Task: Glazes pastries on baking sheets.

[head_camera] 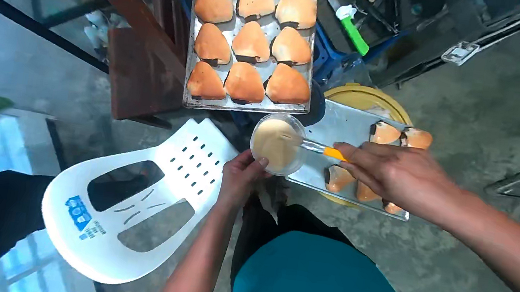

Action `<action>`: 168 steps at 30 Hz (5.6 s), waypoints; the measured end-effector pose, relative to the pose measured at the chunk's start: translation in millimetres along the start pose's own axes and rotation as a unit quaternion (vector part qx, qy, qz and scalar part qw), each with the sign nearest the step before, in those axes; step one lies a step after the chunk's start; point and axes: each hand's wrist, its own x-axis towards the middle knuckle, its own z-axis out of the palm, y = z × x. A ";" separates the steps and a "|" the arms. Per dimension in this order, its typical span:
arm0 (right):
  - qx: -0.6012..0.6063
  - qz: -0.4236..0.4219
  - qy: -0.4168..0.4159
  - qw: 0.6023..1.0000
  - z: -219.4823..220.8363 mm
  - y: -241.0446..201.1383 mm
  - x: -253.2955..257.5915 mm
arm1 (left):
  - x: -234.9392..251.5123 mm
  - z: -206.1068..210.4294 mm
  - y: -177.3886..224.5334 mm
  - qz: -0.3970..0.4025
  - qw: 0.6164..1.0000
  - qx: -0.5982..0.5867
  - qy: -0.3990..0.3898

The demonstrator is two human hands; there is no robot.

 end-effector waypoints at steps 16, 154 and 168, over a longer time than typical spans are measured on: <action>0.683 0.090 -0.122 0.714 11.8 65.9 -21.2 | -24.6 76.5 10.0 0.061 0.994 -0.079 0.055; 0.049 0.264 0.027 0.963 -33.8 117.2 406.4 | 43.0 -140.1 83.2 0.098 0.967 -0.165 0.170; -0.081 0.223 -0.067 0.969 -44.2 124.5 388.5 | 46.4 -133.3 84.5 0.125 0.971 -0.156 0.134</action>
